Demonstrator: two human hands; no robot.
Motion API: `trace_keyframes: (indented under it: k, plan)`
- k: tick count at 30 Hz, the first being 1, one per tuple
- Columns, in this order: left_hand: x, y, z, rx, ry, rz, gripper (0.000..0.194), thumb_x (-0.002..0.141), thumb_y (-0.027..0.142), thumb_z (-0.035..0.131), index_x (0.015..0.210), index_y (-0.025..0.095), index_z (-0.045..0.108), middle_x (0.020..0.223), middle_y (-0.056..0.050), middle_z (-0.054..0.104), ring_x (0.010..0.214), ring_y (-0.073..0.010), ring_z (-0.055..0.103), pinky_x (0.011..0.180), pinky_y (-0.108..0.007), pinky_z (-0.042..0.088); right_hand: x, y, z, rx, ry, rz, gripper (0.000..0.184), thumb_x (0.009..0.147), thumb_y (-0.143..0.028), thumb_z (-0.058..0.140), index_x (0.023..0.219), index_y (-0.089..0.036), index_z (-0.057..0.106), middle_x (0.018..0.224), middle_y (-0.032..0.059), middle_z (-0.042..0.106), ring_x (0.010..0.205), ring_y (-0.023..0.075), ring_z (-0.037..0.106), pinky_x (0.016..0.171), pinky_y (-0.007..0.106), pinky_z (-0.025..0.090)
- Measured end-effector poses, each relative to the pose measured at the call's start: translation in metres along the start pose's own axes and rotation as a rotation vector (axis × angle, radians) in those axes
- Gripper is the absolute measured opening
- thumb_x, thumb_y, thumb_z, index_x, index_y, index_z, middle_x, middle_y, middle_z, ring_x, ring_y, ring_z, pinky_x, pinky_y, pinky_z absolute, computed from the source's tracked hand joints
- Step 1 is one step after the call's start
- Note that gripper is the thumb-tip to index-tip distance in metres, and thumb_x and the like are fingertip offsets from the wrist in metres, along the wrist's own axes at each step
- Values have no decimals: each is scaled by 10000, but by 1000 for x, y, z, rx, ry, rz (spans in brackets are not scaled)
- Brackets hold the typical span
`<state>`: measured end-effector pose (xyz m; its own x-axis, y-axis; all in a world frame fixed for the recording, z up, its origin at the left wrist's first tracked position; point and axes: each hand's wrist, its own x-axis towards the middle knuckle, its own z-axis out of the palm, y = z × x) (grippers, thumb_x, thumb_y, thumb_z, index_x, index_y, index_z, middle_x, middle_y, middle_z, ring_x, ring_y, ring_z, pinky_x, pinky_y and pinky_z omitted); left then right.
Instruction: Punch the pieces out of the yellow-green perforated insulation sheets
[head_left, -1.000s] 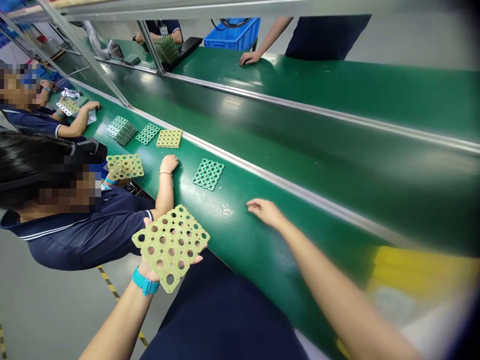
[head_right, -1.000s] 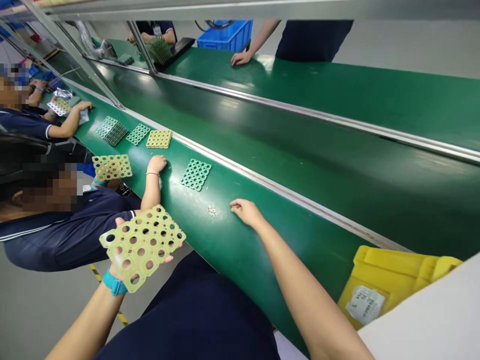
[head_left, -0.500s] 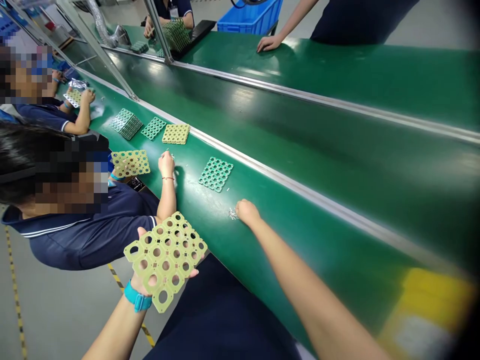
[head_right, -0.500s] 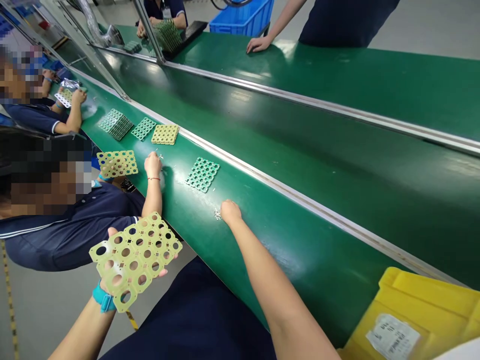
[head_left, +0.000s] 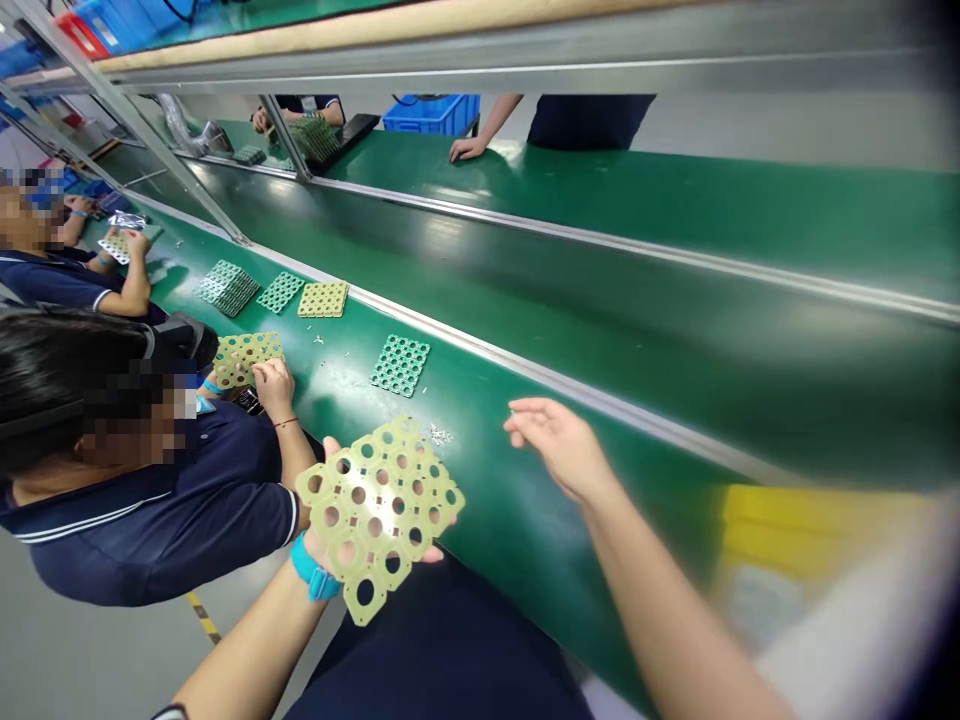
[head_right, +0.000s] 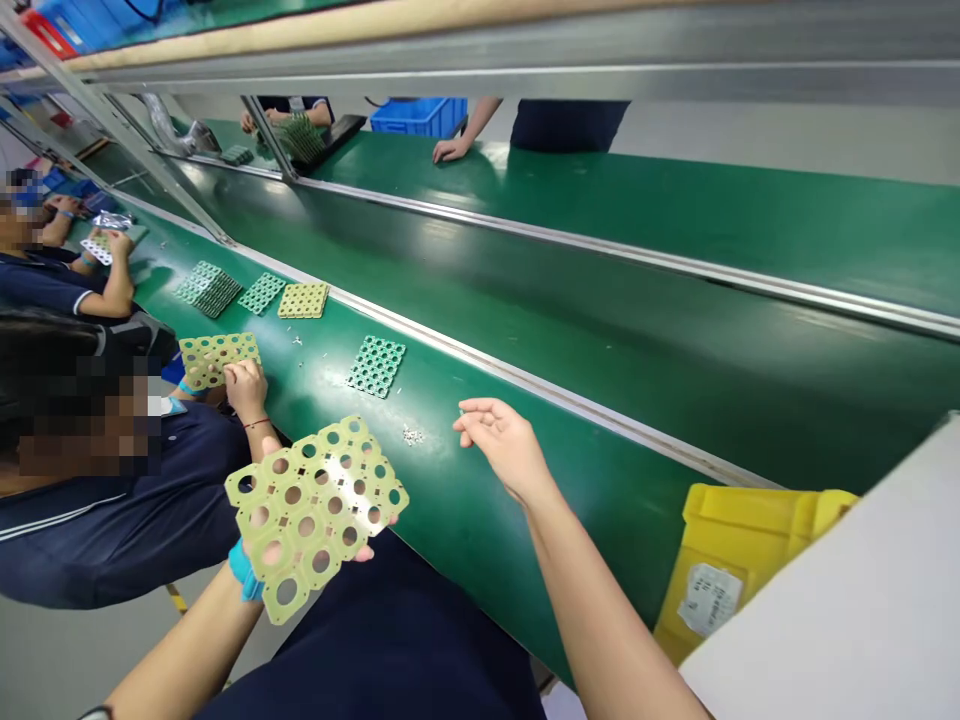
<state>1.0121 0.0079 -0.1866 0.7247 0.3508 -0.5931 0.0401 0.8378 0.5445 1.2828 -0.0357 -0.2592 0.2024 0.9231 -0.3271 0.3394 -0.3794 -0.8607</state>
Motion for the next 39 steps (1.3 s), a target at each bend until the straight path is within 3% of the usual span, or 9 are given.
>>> trace_keyframes:
  k: [3, 8, 12, 16, 21, 25, 30, 36, 39]
  plan:
    - [11, -22, 33, -320, -398, -94, 833, 649, 813, 273, 1284, 311, 469, 1362, -33, 450, 987, -313, 591, 874, -480, 393, -50, -44, -30, 26, 103, -259, 138, 845, -260, 482, 875, -191, 598, 812, 46, 637, 717, 148, 616, 654, 274, 512]
    - [35, -14, 66, -345, -620, -119, 858, 654, 783, 376, 1333, 258, 404, 1427, -102, 357, 1016, -322, 566, 855, -468, 385, -95, -80, -49, -207, 120, -586, 184, 867, -137, 443, 890, -217, 607, 873, 42, 579, 800, 138, 586, 676, 252, 500]
    - [37, -11, 89, -310, -629, -161, 832, 694, 781, 281, 1284, 224, 467, 1274, -144, 513, 1137, -348, 479, 892, -515, 317, -102, -78, -52, -299, 123, -668, 229, 873, -102, 432, 965, -210, 611, 885, 50, 568, 796, 138, 571, 665, 261, 496]
    - [37, -11, 102, -284, -634, -220, 770, 749, 735, 179, 1263, 255, 492, 1098, -137, 610, 950, -308, 574, 868, -519, 288, -104, -77, -53, -323, 198, -670, 258, 868, -114, 462, 1084, -225, 547, 854, 26, 600, 777, 140, 577, 674, 274, 498]
    - [45, -15, 100, -282, -654, -225, 753, 725, 748, 191, 1303, 330, 434, 1127, -120, 599, 1022, -344, 550, 868, -558, 279, -104, -80, -53, -323, 218, -609, 294, 858, -149, 480, 1140, -232, 474, 851, 14, 616, 775, 145, 604, 693, 284, 520]
    - [44, -14, 99, -238, -635, -228, 728, 725, 718, 240, 1275, 302, 474, 1034, -115, 634, 881, -317, 610, 862, -540, 320, -102, -81, -53, -330, 211, -601, 271, 850, -148, 476, 1108, -232, 477, 840, 14, 622, 758, 146, 611, 680, 288, 526]
    - [35, -5, 104, -180, -591, -282, 749, 771, 631, -5, 1301, 331, 430, 1079, -48, 615, 920, -289, 603, 982, -601, 171, -99, -83, -52, -344, 198, -589, 241, 829, -132, 479, 1050, -226, 484, 821, 15, 618, 736, 149, 613, 655, 290, 527]
    - [45, -11, 99, -256, -681, -216, 785, 677, 797, 259, 1250, 317, 502, 1058, -101, 624, 886, -306, 605, 970, -624, 171, -97, -83, -49, -337, 214, -623, 204, 824, -123, 499, 993, -235, 487, 811, 0, 612, 721, 132, 609, 642, 260, 522]
    - [50, -17, 94, -293, -707, -243, 852, 649, 829, 266, 1290, 306, 468, 1137, -121, 597, 924, -320, 593, 943, -587, 227, -97, -83, -48, -330, 221, -624, 200, 814, -104, 506, 960, -238, 486, 800, -9, 608, 705, 121, 606, 633, 245, 518]
